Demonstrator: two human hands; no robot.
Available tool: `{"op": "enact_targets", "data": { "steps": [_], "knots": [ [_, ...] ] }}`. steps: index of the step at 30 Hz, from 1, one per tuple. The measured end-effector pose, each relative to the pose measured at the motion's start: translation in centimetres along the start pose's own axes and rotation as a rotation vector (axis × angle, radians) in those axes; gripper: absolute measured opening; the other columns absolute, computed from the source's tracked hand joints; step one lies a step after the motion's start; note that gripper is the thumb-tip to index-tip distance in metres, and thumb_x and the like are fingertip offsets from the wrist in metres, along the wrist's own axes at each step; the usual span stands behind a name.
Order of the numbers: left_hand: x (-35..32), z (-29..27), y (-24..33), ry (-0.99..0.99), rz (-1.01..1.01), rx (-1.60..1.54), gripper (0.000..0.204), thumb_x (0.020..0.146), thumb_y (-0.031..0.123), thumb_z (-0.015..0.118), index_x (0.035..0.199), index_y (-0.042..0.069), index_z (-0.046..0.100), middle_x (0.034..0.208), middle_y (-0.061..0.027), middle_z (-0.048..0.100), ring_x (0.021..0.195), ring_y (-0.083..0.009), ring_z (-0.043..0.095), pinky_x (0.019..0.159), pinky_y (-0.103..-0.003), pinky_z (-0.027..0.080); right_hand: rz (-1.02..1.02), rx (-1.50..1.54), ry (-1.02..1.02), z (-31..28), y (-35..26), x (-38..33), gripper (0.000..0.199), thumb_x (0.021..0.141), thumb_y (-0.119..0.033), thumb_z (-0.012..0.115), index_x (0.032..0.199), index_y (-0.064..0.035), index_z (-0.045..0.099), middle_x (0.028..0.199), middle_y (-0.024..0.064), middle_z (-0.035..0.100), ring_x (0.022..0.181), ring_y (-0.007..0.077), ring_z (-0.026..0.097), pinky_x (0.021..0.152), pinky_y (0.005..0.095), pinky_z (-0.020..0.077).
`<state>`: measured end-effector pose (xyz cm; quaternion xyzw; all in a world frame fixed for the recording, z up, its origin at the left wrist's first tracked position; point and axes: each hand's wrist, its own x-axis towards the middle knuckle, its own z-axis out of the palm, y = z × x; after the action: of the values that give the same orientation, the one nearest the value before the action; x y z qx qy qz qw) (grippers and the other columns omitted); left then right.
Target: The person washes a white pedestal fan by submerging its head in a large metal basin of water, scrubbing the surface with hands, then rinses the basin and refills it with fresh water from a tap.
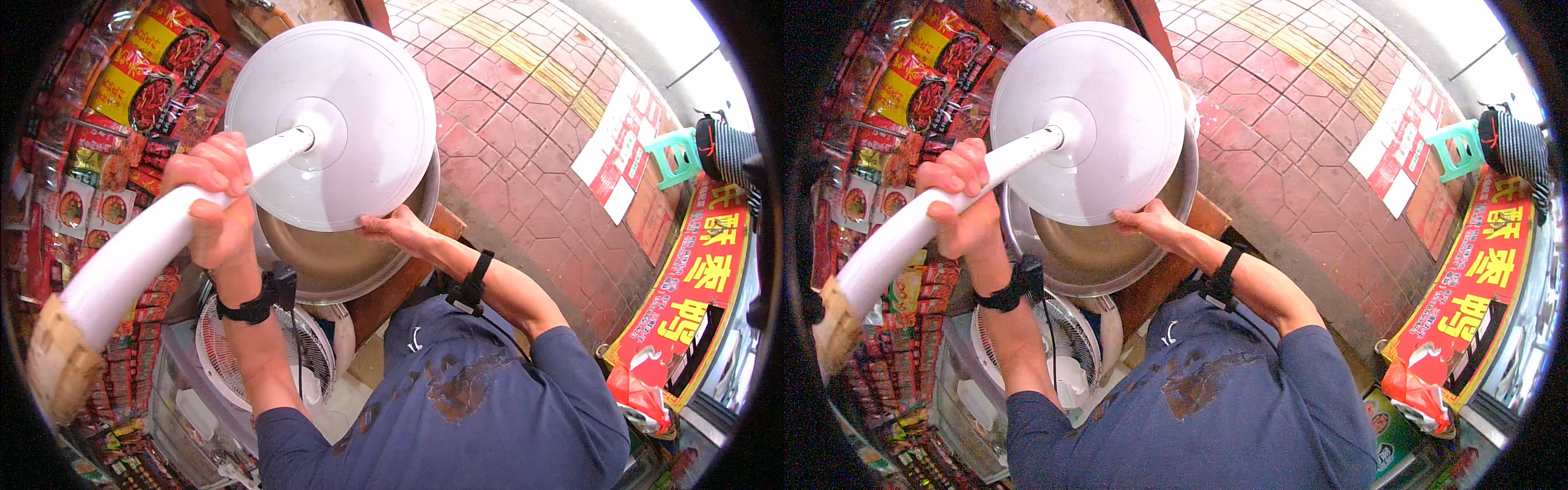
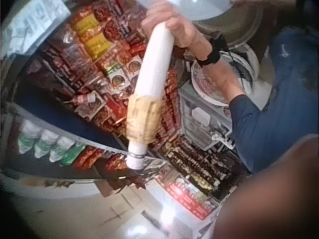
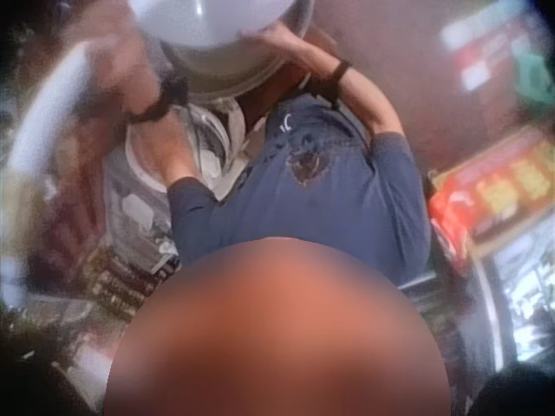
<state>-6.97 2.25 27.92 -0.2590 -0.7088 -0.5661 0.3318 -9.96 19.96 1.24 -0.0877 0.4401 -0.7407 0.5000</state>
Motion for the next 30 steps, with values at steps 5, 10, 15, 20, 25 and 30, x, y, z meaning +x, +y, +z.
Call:
{"op": "enact_targets", "data": {
  "steps": [5, 10, 15, 20, 25, 30],
  "knots": [
    [-0.3, 1.9, -1.6, -0.053, -0.066, 0.097, 0.044, 0.092, 0.052, 0.066, 0.084, 0.013, 0.047, 0.072, 0.0002, 0.049, 0.071, -0.0156, 0.046, 0.077, -0.036, 0.034, 0.044, 0.124, 0.044, -1.9, 1.1, 1.9, 0.065, 0.093, -0.026, 0.075, 0.142, 0.0036, 0.045, 0.134, 0.0174, 0.058, 0.115, 0.0269, 0.063, 0.097, 0.0403, 0.0552],
    [-0.9, 1.4, -1.3, -0.139, -0.13, 0.2, 0.041, 0.092, 0.047, 0.068, 0.087, 0.013, 0.046, 0.078, -0.001, 0.052, 0.078, -0.0168, 0.048, 0.086, -0.04, 0.037, 0.096, 0.164, 0.085, -2.9, 1.5, 3.5, 0.057, 0.09, -0.016, 0.076, 0.137, 0.0045, 0.049, 0.128, 0.018, 0.062, 0.106, 0.0283, 0.067, 0.09, 0.0411, 0.0584],
    [-2.0, 0.7, 0.4, -0.098, -0.203, 0.284, 0.033, 0.087, 0.028, 0.079, 0.091, 0.009, 0.052, 0.082, -0.0047, 0.057, 0.086, -0.0192, 0.056, 0.094, -0.045, 0.042, 0.052, 0.274, 0.079, -2.4, 1.3, 4.9, 0.06, 0.09, -0.015, 0.075, 0.139, 0.0027, 0.046, 0.131, 0.0162, 0.06, 0.109, 0.0279, 0.064, 0.091, 0.0421, 0.0571],
    [-3.8, 0.9, 1.0, 0.156, -0.307, 0.12, 0.023, 0.09, 0.003, 0.073, 0.098, 0.008, 0.052, 0.1, -0.0065, 0.058, 0.102, -0.0216, 0.052, 0.1, -0.04, 0.038, 0.039, 0.306, 0.119, -1.1, 1.2, 5.7, 0.058, 0.091, -0.009, 0.072, 0.142, -0.0062, 0.044, 0.131, 0.0109, 0.06, 0.115, 0.0265, 0.061, 0.1, 0.0472, 0.0503],
    [-5.2, -0.7, 1.8, 0.259, -0.27, 0.113, 0.027, 0.087, 0.001, 0.075, 0.099, 0.01, 0.052, 0.098, -0.0041, 0.056, 0.101, -0.0211, 0.051, 0.101, -0.041, 0.037, -0.012, 0.169, 0.08, 0.0, 0.9, 5.5, 0.061, 0.092, -0.015, 0.073, 0.144, -0.0055, 0.042, 0.137, 0.0137, 0.056, 0.12, 0.0305, 0.058, 0.097, 0.0525, 0.0515],
    [-5.9, -2.2, 3.5, 0.257, -0.202, 0.144, 0.029, 0.085, 0.003, 0.077, 0.098, 0.012, 0.052, 0.097, -0.0031, 0.056, 0.101, -0.019, 0.05, 0.106, -0.044, 0.034, -0.022, -0.163, 0.024, 0.7, -1.1, 5.6, 0.077, 0.089, -0.036, 0.077, 0.148, -0.0036, 0.038, 0.139, 0.0165, 0.054, 0.124, 0.0312, 0.055, 0.095, 0.0513, 0.0515]
  ]
}}
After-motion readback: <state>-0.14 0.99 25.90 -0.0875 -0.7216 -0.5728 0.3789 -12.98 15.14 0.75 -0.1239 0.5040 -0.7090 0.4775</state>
